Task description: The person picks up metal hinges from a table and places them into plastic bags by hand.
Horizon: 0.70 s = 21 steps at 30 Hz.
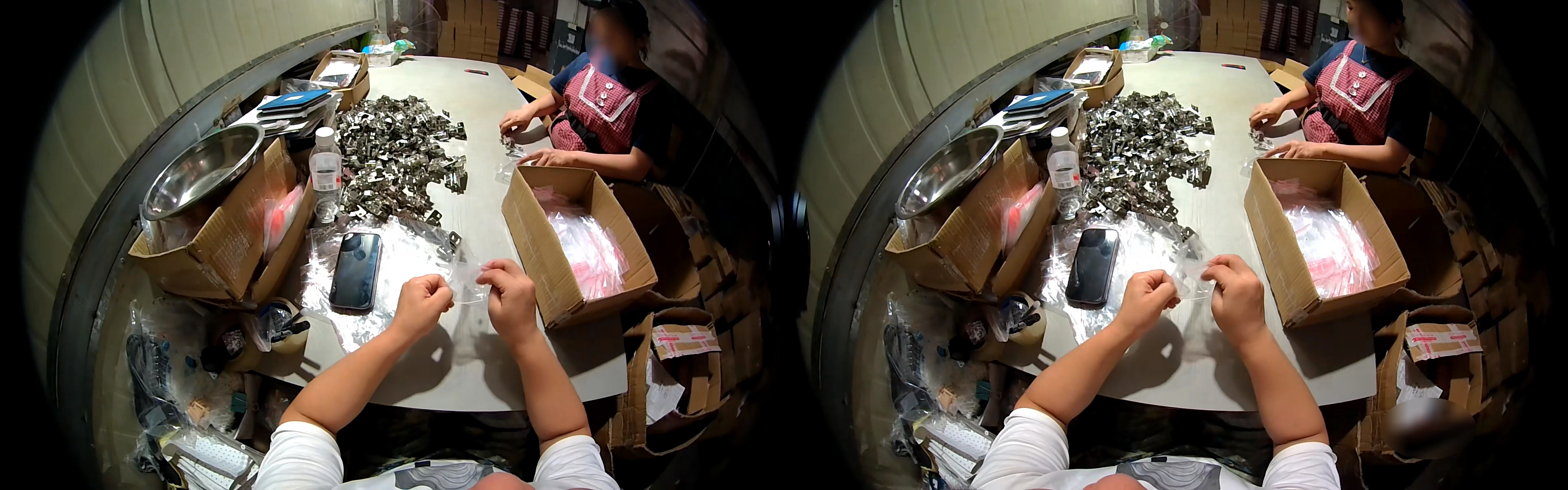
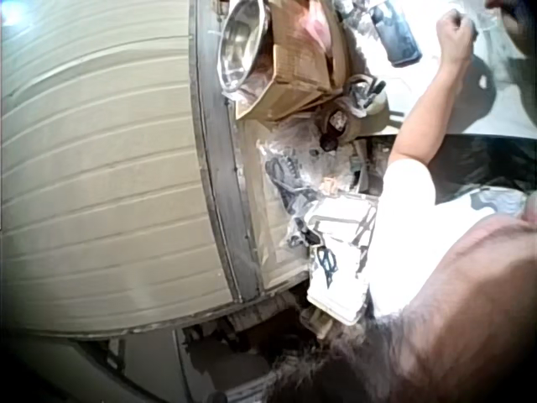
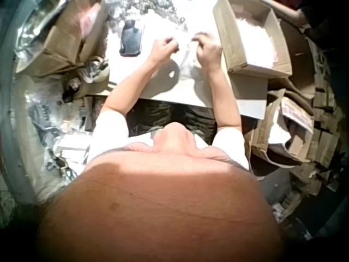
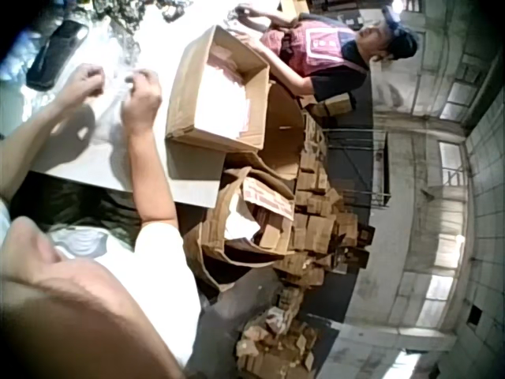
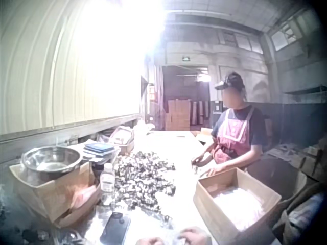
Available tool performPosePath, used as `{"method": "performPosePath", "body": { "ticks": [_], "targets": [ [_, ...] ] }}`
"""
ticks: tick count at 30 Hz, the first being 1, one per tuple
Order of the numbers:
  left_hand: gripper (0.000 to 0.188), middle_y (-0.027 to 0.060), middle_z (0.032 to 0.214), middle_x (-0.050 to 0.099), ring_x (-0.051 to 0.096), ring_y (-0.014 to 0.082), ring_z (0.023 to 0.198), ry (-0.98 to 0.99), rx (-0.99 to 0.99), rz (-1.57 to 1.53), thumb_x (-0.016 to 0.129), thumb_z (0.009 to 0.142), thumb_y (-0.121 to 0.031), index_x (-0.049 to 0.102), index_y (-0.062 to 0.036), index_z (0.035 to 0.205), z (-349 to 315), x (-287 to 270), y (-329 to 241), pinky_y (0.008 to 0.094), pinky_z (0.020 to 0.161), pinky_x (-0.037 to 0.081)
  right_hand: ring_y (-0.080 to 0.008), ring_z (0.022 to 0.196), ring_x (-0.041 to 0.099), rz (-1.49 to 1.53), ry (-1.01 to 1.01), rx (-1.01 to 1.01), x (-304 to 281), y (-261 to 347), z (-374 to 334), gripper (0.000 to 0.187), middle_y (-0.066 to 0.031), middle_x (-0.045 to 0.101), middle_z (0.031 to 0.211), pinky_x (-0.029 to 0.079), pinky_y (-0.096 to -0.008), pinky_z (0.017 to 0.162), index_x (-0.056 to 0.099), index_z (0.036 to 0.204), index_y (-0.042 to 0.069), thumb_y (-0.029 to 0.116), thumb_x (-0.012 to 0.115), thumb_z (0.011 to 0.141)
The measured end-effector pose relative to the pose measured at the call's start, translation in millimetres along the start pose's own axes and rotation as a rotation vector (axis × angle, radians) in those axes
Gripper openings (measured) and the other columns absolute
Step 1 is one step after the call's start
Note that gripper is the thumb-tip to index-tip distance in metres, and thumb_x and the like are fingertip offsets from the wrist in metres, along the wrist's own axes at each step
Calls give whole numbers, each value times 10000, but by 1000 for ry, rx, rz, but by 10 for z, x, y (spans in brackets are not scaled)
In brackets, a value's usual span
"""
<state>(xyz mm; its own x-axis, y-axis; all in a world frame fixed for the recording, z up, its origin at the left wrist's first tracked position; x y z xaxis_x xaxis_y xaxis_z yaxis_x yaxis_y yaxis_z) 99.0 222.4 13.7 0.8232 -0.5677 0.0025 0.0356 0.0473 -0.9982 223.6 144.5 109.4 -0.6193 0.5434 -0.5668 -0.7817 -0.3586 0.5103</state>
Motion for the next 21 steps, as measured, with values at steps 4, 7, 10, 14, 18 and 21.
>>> {"method": "performPosePath", "body": {
  "ticks": [4,7,10,14,18,21],
  "targets": [
    [79,48,729,597,556,83,617,-138,24,-35,538,807,-30,532,1,734,15,-132,63,243,608,493,-302,771,651,-83,126,-184,130,311,-7,44,-163,600,1105,529,-361,687,657,765,21,61,646,751],
    [60,48,702,578,567,84,641,-263,139,167,566,776,-8,517,-3,811,12,-155,-156,250,622,506,-317,791,634,-133,411,6,416,167,-191,93,-149,561,1136,526,-408,699,654,761,35,125,666,739],
    [173,82,776,527,552,147,697,-359,342,416,590,712,25,507,-16,858,-24,-264,-426,274,541,481,-281,819,630,-138,458,-56,401,355,-179,127,-129,554,1155,535,-384,697,650,695,31,146,685,734],
    [146,100,951,524,551,180,817,-108,416,321,551,649,107,524,-12,728,67,-415,-595,256,549,479,-189,758,569,118,475,-155,251,319,-94,204,-106,549,1115,488,-299,725,617,675,38,186,726,763],
    [240,110,1107,601,621,150,911,519,205,-11,474,658,225,565,5,688,-69,-26,-530,226,580,495,-151,794,559,750,191,589,362,-715,160,251,-119,583,1023,461,-286,765,639,907,0,249,625,880],
    [317,83,1113,641,656,156,934,705,49,62,423,713,218,661,21,782,-149,326,-366,230,622,523,-247,858,612,-94,115,268,551,-1019,409,304,-172,632,994,489,-331,773,652,1033,-2,220,662,825]
  ]
}}
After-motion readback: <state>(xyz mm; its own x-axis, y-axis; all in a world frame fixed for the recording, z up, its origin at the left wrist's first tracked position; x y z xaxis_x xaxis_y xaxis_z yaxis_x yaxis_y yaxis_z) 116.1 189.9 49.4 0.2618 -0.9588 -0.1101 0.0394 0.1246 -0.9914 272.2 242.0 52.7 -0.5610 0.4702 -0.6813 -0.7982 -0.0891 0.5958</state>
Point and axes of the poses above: each hand's wrist, its own z-axis towards the middle knuckle, its own x-axis out of the palm, y = z × x, the point moved 9 cm from there along z, towards the middle knuckle
